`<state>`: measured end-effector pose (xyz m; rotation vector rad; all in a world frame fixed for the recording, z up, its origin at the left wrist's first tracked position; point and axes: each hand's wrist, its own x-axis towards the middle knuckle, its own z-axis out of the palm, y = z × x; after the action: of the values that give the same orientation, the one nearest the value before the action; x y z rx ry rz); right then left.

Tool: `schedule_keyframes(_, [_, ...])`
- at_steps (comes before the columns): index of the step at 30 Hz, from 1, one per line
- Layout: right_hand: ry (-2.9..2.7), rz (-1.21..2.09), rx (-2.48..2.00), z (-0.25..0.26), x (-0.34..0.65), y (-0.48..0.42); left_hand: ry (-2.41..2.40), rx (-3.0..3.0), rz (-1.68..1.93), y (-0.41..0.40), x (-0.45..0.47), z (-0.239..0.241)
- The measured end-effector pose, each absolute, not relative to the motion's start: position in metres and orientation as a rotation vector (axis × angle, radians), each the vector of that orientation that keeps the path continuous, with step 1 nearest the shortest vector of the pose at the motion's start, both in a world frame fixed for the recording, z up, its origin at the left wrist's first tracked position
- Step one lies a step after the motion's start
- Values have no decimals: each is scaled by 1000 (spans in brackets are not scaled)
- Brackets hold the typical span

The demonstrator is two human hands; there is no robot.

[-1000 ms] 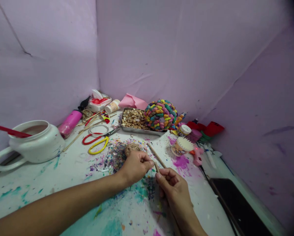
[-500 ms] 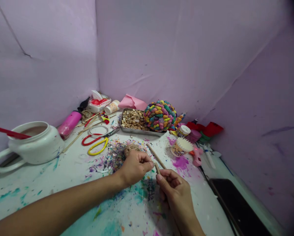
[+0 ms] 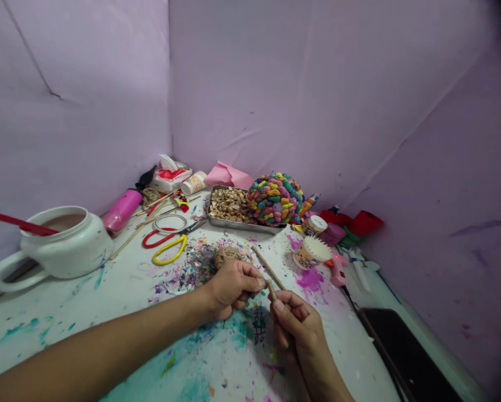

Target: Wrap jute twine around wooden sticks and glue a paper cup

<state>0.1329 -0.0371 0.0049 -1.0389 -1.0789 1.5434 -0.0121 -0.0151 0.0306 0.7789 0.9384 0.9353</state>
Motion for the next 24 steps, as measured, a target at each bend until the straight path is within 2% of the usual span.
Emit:
schedule_keyframes(8, [-971, 1695, -954, 2, 133, -37, 775, 581, 946, -22, -8, 34])
schedule_keyframes(19, [-1073, 1371, -1155, 4, 130, -41, 823, 482, 808, -22, -3, 36])
schedule_keyframes(24, [-1089, 1373, -1171, 4, 130, -41, 915, 521, 835, -22, -4, 38])
